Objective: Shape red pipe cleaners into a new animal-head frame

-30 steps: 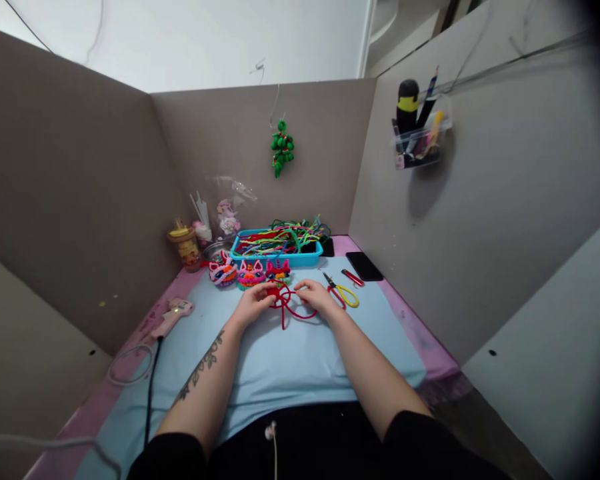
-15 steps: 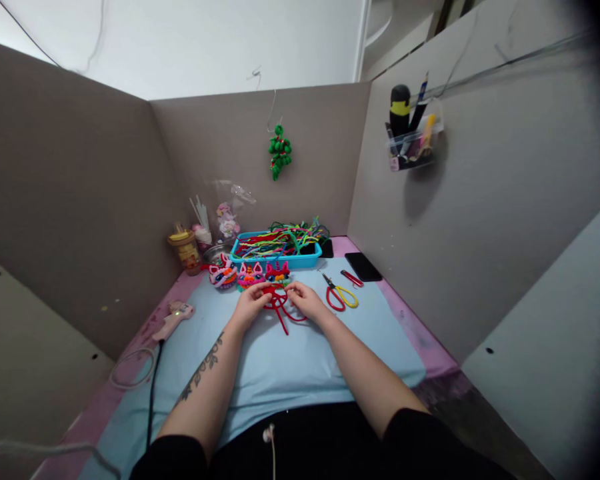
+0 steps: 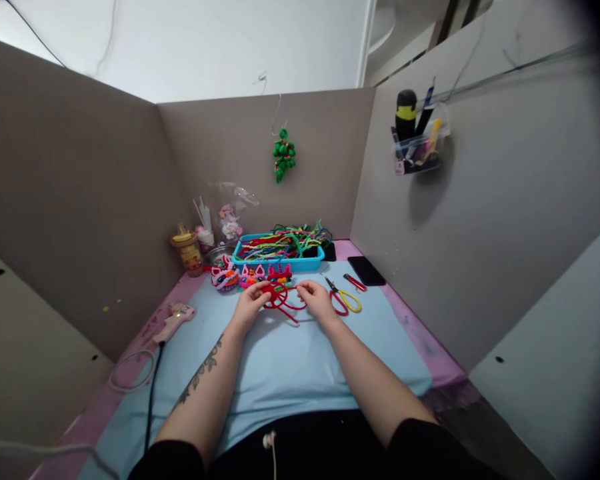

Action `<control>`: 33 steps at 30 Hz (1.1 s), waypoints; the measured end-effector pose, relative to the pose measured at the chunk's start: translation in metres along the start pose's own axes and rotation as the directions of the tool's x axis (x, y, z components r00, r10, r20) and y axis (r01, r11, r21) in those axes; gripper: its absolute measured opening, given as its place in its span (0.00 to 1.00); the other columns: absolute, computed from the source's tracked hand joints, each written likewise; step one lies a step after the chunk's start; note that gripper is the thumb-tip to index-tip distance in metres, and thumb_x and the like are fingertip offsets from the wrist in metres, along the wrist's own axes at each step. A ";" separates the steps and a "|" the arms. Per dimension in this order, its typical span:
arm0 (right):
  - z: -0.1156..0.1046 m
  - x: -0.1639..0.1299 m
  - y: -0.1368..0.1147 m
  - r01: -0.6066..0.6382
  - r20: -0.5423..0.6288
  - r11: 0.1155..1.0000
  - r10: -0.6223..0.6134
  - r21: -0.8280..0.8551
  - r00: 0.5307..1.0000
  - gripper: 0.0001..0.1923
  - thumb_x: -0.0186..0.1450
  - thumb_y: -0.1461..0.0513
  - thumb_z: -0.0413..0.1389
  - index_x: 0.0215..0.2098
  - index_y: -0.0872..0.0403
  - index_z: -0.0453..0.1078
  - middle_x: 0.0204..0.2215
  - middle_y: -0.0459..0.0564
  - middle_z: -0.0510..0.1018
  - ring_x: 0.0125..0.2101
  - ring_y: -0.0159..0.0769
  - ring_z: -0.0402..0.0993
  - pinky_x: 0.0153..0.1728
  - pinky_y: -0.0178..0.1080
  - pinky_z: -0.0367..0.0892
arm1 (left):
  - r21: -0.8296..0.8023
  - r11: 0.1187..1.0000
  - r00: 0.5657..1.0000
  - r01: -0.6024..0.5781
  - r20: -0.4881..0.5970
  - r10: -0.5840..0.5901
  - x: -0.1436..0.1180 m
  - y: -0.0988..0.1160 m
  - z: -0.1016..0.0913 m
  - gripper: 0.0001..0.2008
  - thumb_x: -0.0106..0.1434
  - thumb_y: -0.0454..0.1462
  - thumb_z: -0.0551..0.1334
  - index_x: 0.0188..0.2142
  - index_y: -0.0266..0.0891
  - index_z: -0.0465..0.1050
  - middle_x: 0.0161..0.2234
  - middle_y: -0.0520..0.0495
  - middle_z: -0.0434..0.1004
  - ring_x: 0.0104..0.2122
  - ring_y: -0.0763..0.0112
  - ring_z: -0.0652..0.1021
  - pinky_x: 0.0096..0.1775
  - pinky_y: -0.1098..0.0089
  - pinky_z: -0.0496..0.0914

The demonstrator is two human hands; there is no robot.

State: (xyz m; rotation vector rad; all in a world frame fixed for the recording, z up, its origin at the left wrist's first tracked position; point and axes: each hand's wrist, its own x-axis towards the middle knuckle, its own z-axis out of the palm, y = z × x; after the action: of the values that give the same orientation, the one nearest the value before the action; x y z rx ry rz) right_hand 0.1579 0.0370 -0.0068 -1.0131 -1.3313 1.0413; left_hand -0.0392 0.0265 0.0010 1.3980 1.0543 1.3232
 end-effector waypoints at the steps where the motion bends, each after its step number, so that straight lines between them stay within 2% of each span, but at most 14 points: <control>1: 0.002 0.000 0.000 -0.003 0.031 1.000 0.003 -0.001 1.000 0.09 0.56 0.56 0.54 0.29 0.54 0.68 0.20 0.44 0.70 0.21 0.30 0.64 0.24 0.33 0.61 | -0.009 1.000 1.000 0.006 0.017 -0.006 0.000 0.000 0.001 0.26 0.50 0.44 0.66 0.47 0.33 0.69 0.31 0.45 0.78 0.32 0.66 0.77 0.36 0.67 0.70; 3: 0.005 -0.002 -0.001 0.034 0.064 0.998 -0.031 -0.045 0.997 0.08 0.56 0.57 0.53 0.28 0.54 0.68 0.20 0.44 0.69 0.21 0.30 0.63 0.25 0.32 0.60 | -0.037 0.999 0.998 0.022 0.057 -0.020 -0.001 -0.001 0.002 0.26 0.50 0.43 0.66 0.47 0.33 0.69 0.33 0.44 0.78 0.33 0.66 0.77 0.38 0.66 0.69; 6: 0.006 -0.005 -0.003 0.122 0.006 0.978 -0.123 -0.168 0.992 0.09 0.58 0.59 0.52 0.31 0.54 0.71 0.20 0.44 0.70 0.23 0.30 0.64 0.26 0.32 0.60 | -0.055 0.998 0.997 0.038 0.074 -0.034 -0.001 -0.001 0.004 0.26 0.49 0.43 0.67 0.46 0.34 0.70 0.33 0.44 0.78 0.32 0.66 0.77 0.38 0.67 0.69; 8: 0.005 -0.006 -0.003 0.138 -0.022 0.967 -0.146 -0.215 0.989 0.11 0.58 0.60 0.51 0.36 0.54 0.72 0.22 0.44 0.71 0.24 0.31 0.65 0.27 0.33 0.60 | -0.068 0.997 0.998 0.040 0.061 -0.035 -0.001 0.000 0.005 0.25 0.48 0.42 0.67 0.45 0.34 0.70 0.32 0.45 0.78 0.31 0.68 0.77 0.37 0.68 0.69; 10: 0.003 -0.005 -0.003 0.150 0.022 0.963 -0.149 -0.226 0.989 0.13 0.58 0.60 0.50 0.38 0.55 0.73 0.25 0.46 0.74 0.26 0.32 0.67 0.29 0.33 0.61 | -0.098 0.994 0.997 0.042 0.067 -0.036 -0.001 0.001 0.005 0.24 0.48 0.41 0.68 0.44 0.34 0.70 0.32 0.45 0.78 0.31 0.68 0.77 0.37 0.69 0.68; 13: 0.000 -0.002 -0.002 0.181 0.076 0.958 -0.168 -0.223 0.983 0.12 0.58 0.60 0.51 0.35 0.55 0.74 0.28 0.47 0.76 0.28 0.33 0.69 0.31 0.34 0.63 | -0.126 0.991 0.996 0.050 0.080 -0.040 -0.002 0.004 0.005 0.23 0.47 0.39 0.68 0.44 0.34 0.71 0.32 0.44 0.78 0.32 0.68 0.77 0.37 0.69 0.68; 17: -0.004 -0.002 -0.003 0.220 0.054 0.936 -0.214 -0.274 0.975 0.10 0.58 0.62 0.52 0.32 0.55 0.74 0.28 0.48 0.76 0.30 0.34 0.70 0.33 0.35 0.64 | -0.118 0.992 0.999 0.043 0.037 -0.039 -0.001 0.006 0.004 0.23 0.47 0.39 0.68 0.43 0.34 0.71 0.30 0.46 0.78 0.31 0.69 0.76 0.36 0.70 0.68; 19: -0.004 -0.004 -0.003 0.297 0.115 0.895 -0.274 -0.334 0.955 0.08 0.58 0.64 0.52 0.31 0.55 0.74 0.28 0.48 0.76 0.31 0.34 0.70 0.34 0.36 0.64 | -0.117 0.992 0.998 0.046 0.044 -0.041 -0.001 0.006 0.004 0.23 0.47 0.39 0.68 0.43 0.34 0.72 0.30 0.46 0.78 0.31 0.69 0.76 0.35 0.70 0.68; 23: 0.004 -0.011 0.000 0.478 0.272 0.780 -0.396 -0.404 0.877 0.10 0.60 0.66 0.52 0.34 0.53 0.75 0.28 0.48 0.73 0.31 0.33 0.69 0.35 0.36 0.64 | -0.090 0.995 0.994 0.050 0.106 -0.040 -0.003 0.004 0.007 0.22 0.47 0.39 0.68 0.42 0.35 0.73 0.28 0.47 0.77 0.28 0.71 0.75 0.33 0.72 0.67; 26: 0.008 -0.013 -0.001 0.518 0.300 0.757 -0.426 -0.398 0.853 0.11 0.61 0.65 0.51 0.38 0.53 0.74 0.31 0.49 0.70 0.31 0.32 0.68 0.35 0.36 0.65 | -0.095 0.994 0.994 0.046 0.100 -0.036 -0.002 0.002 0.007 0.22 0.47 0.39 0.68 0.42 0.35 0.73 0.27 0.48 0.77 0.27 0.72 0.75 0.31 0.73 0.66; 29: 0.006 -0.014 -0.008 0.511 0.221 0.767 -0.461 -0.388 0.859 0.14 0.63 0.63 0.49 0.46 0.52 0.70 0.37 0.51 0.68 0.38 0.35 0.68 0.41 0.39 0.65 | -0.142 0.989 0.999 0.041 0.040 -0.035 0.001 0.000 0.005 0.24 0.46 0.40 0.69 0.43 0.34 0.72 0.29 0.47 0.77 0.28 0.71 0.76 0.34 0.72 0.67; 31: 0.001 -0.014 -0.012 0.505 0.088 0.755 -0.519 -0.418 0.850 0.17 0.63 0.60 0.49 0.50 0.52 0.65 0.43 0.53 0.66 0.46 0.38 0.64 0.47 0.42 0.62 | -0.171 0.985 0.999 0.010 -0.042 -0.017 0.004 -0.002 0.002 0.25 0.46 0.40 0.69 0.44 0.34 0.71 0.29 0.47 0.77 0.29 0.71 0.76 0.34 0.71 0.68; 33: -0.003 -0.015 -0.014 0.498 -0.060 0.737 -0.584 -0.457 0.810 0.18 0.63 0.57 0.48 0.50 0.53 0.62 0.45 0.55 0.64 0.48 0.41 0.61 0.47 0.46 0.61 | -0.204 0.979 0.989 -0.030 -0.147 0.000 0.008 -0.004 -0.001 0.26 0.46 0.40 0.69 0.45 0.34 0.71 0.29 0.47 0.77 0.28 0.71 0.76 0.35 0.72 0.68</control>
State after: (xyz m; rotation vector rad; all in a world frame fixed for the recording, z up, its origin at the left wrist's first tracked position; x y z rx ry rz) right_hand 0.1609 0.0189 0.0027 -0.9151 -1.5878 0.1920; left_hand -0.0400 0.0354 -0.0012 1.1714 0.9724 1.5189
